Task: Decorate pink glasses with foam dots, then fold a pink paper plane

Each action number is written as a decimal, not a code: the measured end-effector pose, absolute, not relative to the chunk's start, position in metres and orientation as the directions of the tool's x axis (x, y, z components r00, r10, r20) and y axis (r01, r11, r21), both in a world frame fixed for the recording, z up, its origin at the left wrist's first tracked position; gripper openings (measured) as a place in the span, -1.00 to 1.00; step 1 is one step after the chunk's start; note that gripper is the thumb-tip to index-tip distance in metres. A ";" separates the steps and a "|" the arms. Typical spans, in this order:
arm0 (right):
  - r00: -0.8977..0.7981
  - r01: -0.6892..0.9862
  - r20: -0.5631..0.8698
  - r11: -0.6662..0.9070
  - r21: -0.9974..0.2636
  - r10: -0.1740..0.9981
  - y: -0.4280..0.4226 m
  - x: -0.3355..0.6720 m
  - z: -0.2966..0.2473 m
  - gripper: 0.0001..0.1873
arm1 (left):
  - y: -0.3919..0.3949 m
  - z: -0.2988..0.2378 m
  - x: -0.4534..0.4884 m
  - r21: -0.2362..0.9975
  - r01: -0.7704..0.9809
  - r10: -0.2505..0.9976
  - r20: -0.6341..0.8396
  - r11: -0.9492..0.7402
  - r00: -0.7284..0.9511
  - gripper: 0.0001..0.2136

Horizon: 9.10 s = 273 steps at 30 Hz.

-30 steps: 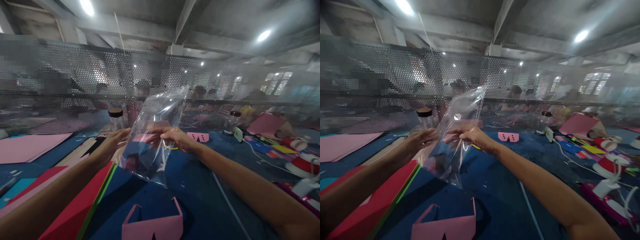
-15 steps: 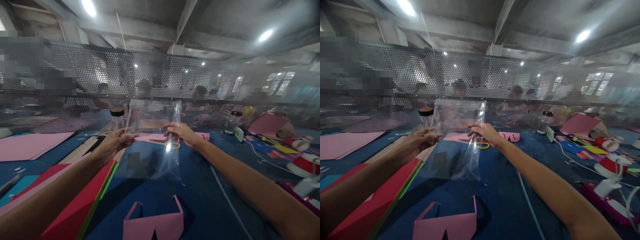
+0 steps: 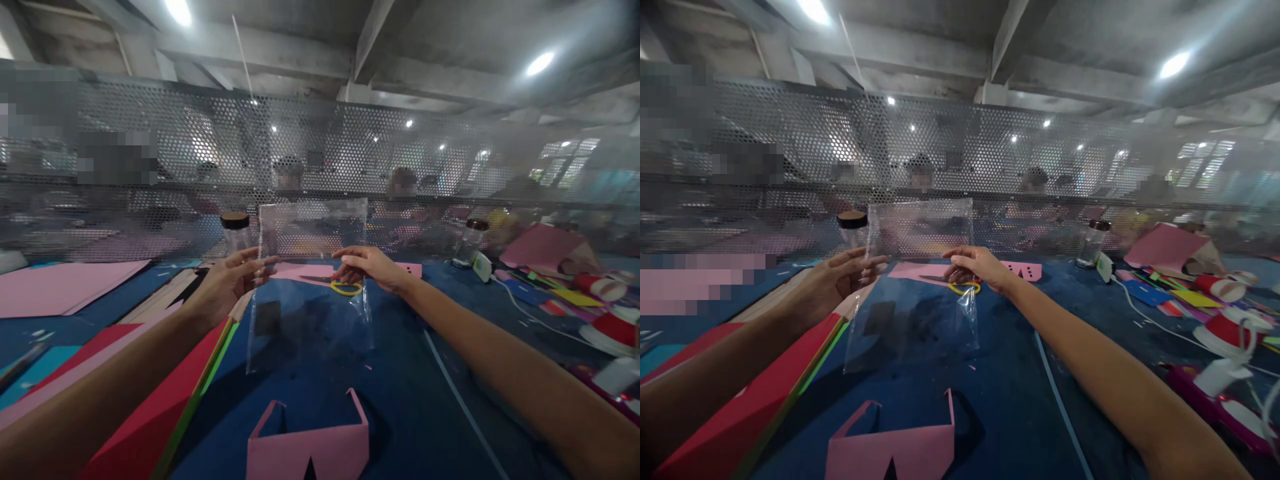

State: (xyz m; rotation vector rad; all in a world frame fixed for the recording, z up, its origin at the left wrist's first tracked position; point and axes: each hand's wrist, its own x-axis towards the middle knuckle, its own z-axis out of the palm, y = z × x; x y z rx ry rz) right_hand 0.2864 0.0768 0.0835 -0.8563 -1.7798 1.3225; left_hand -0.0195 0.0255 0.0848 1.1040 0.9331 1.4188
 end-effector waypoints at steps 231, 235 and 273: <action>-0.312 -0.170 0.241 0.196 -0.966 0.919 0.051 0.214 0.048 -0.63 | 0.026 0.065 -0.012 0.989 -0.078 0.973 0.136 -0.124 0.184 -0.76; -0.458 -0.204 0.121 0.029 -0.979 0.880 0.048 0.221 0.048 -0.63 | 0.025 0.064 -0.011 0.985 0.032 0.973 0.160 -0.167 0.169 -0.77; -0.448 -0.223 0.209 0.118 -0.968 0.869 0.028 0.195 0.046 -0.53 | 0.012 0.048 0.011 0.977 -0.177 0.992 0.125 -0.120 0.017 -0.60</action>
